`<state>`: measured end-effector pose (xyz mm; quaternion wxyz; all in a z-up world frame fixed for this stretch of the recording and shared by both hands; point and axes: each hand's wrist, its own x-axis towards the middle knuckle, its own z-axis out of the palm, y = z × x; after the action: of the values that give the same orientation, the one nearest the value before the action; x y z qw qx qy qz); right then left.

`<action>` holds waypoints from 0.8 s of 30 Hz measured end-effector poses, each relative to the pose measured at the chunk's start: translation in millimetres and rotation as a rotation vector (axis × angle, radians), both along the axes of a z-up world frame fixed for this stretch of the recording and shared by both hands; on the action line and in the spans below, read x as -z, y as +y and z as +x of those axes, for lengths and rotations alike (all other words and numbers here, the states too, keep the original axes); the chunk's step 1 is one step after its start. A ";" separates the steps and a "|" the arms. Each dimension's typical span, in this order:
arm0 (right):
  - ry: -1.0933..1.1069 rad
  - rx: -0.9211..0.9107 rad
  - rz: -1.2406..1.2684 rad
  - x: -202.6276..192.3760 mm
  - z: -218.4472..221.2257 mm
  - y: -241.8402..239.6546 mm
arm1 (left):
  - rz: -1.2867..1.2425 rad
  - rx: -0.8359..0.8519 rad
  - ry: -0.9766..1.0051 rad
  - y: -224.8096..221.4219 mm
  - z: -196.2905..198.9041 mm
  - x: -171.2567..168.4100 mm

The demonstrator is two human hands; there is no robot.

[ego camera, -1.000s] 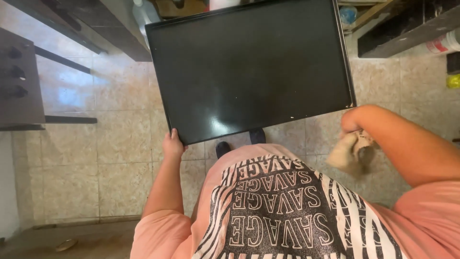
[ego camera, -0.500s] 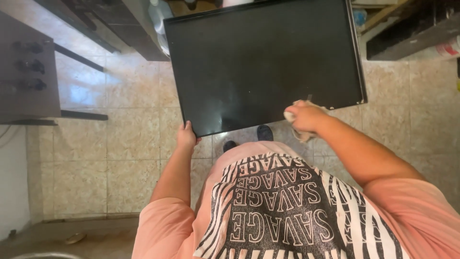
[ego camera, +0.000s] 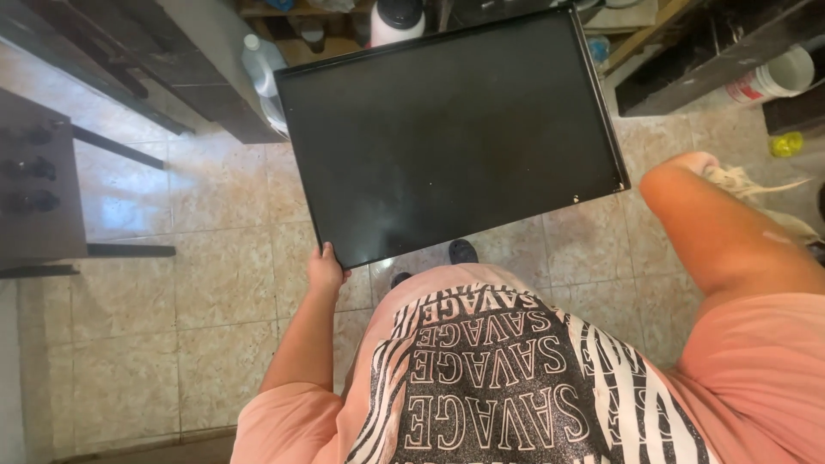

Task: Cleaning a baking tray, placing pre-cut dough circles on it, then rolling out more dough and using a cutter to create more shapes.

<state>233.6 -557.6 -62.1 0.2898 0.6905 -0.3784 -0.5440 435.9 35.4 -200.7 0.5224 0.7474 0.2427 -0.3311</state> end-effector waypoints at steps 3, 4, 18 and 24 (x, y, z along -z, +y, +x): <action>-0.225 -0.195 0.207 67.9 -2.7 -21.6 | 0.009 0.009 0.004 4.4 2.5 19.5; -0.229 -0.199 0.207 47.3 6.0 14.2 | 0.009 0.006 0.000 3.5 2.5 13.3; -0.323 -0.686 0.487 122.3 -54.6 -47.7 | 0.113 -0.077 -0.036 -3.1 -3.8 3.4; -0.525 -0.787 0.600 48.7 -70.5 -37.7 | 0.212 -0.155 -0.109 5.2 0.1 45.2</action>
<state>163.2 -595.3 -110.8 0.1578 0.9442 0.0200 -0.2884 436.0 40.6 -245.9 0.4767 0.7943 0.3046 -0.2214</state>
